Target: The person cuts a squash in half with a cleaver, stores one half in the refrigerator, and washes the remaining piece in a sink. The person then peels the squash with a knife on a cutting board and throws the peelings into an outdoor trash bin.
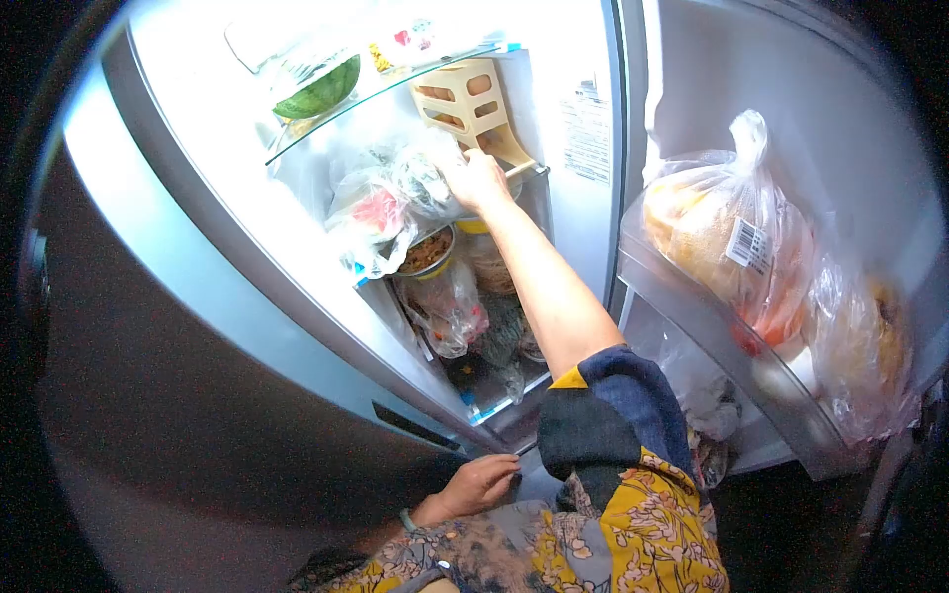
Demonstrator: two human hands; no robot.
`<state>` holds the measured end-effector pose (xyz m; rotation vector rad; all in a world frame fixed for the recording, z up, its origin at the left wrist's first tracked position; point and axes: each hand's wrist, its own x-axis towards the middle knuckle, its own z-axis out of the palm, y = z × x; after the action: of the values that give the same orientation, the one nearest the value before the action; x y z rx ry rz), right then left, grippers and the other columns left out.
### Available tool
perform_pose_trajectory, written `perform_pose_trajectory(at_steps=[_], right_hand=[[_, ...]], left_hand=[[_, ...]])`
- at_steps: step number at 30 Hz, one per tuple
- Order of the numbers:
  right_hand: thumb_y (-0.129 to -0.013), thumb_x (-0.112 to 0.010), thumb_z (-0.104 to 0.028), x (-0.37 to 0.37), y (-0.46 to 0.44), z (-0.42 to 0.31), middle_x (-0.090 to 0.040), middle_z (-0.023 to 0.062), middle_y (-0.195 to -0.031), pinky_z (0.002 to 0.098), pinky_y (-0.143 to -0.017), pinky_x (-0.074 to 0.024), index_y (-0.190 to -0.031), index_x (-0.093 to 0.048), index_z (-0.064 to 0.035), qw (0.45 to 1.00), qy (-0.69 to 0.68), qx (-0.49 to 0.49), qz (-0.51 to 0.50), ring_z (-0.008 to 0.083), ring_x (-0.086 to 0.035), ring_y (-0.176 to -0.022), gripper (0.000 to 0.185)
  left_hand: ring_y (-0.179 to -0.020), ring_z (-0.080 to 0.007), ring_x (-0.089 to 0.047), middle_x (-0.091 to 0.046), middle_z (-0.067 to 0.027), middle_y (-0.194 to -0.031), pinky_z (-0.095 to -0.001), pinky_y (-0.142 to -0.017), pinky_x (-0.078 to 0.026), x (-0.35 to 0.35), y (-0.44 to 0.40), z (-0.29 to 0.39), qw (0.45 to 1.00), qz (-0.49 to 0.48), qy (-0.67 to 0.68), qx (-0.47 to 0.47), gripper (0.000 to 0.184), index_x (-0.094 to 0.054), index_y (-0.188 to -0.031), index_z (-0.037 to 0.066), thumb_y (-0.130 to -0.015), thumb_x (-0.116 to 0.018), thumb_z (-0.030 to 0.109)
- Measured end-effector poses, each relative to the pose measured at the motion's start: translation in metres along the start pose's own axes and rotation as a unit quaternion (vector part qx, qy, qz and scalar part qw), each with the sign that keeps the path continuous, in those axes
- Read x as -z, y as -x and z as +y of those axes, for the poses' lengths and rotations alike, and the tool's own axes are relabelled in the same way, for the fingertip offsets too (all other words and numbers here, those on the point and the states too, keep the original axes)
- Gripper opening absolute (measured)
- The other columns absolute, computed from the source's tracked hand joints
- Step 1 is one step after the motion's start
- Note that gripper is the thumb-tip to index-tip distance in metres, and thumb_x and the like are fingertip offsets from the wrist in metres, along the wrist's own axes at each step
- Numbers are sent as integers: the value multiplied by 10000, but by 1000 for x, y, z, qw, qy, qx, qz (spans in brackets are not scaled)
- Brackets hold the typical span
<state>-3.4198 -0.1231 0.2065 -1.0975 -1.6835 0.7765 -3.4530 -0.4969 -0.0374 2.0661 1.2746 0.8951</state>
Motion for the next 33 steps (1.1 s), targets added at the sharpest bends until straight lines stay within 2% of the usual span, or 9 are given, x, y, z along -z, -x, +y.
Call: perform_pose_trajectory(at_steps=[8,11,13,14,19,21,23,26,33], right_hand=[[-870,-693,-315,3,86,31,-582,234,-1192,406,-976,-436,-1271,-533,25,972,-167,85,143,335,-555,-1126,549],[-881,-701,-247,11,180,45,-592,164,-1184,348,-851,-499,-1278,-529,-3,974,-212,68,51,231,-593,-1044,497],[-875,-703,-239,33,253,49,-587,151,-1208,355,-869,-490,-1305,-515,-31,975,-213,45,-43,223,-588,-1050,513],[-908,-669,-205,53,286,50,-546,151,-1305,355,-979,-447,-1369,-463,-33,971,-201,7,-127,234,-522,-1222,533],[-850,-673,-83,194,406,14,-581,135,-1250,343,-977,-460,-1342,-503,-3,966,-139,-10,-219,222,-587,-1133,527],[-825,-669,-97,271,443,-22,-606,181,-1192,384,-968,-480,-1211,-566,55,973,-169,-50,-151,264,-598,-1107,427],[-947,-468,-379,320,466,-11,-596,231,-1169,407,-939,-482,-1185,-523,103,956,-216,181,86,308,-599,-1058,540],[-1017,-367,-350,394,470,22,-425,218,-1440,438,-1102,-329,-1461,-301,51,910,-35,130,391,309,-418,-1335,602],[-1008,-456,-429,413,437,141,-309,154,-1534,381,-1155,-213,-1503,-220,38,936,-95,-92,326,250,-299,-1410,720]], left_hand=[[-1109,-349,-613,-615,-196,-1210,-390,-930,-509,-2,-8,2,1000,-6,1,-16,279,-631,-1118,16,-844,-638,72],[-1137,-343,-591,-598,-178,-1248,-399,-943,-495,-14,-9,-6,999,9,-21,-45,315,-628,-1151,39,-840,-641,91],[-1155,-355,-575,-575,-184,-1274,-405,-953,-487,-20,-9,-3,999,-1,-18,-34,343,-612,-1175,39,-837,-638,85],[-1148,-367,-574,-575,-189,-1265,-410,-958,-481,-21,-12,6,1000,0,8,-13,346,-607,-1179,38,-837,-634,84],[-1146,-354,-585,-572,-187,-1285,-388,-930,-499,-43,3,17,997,-14,65,45,355,-603,-1206,53,-861,-639,132],[-1145,-348,-590,-574,-184,-1289,-385,-932,-498,-50,10,19,998,1,41,46,357,-604,-1211,54,-866,-639,141],[-1136,-352,-592,-589,-184,-1268,-387,-945,-489,-60,16,23,998,10,40,43,338,-608,-1195,50,-880,-639,169],[-1124,-362,-591,-592,-183,-1260,-392,-932,-492,-73,17,42,996,7,67,60,330,-604,-1188,47,-883,-638,171],[-1113,-304,-615,-599,-143,-1267,-354,-819,-537,-102,37,68,999,11,33,12,315,-611,-1194,59,-897,-637,162]])
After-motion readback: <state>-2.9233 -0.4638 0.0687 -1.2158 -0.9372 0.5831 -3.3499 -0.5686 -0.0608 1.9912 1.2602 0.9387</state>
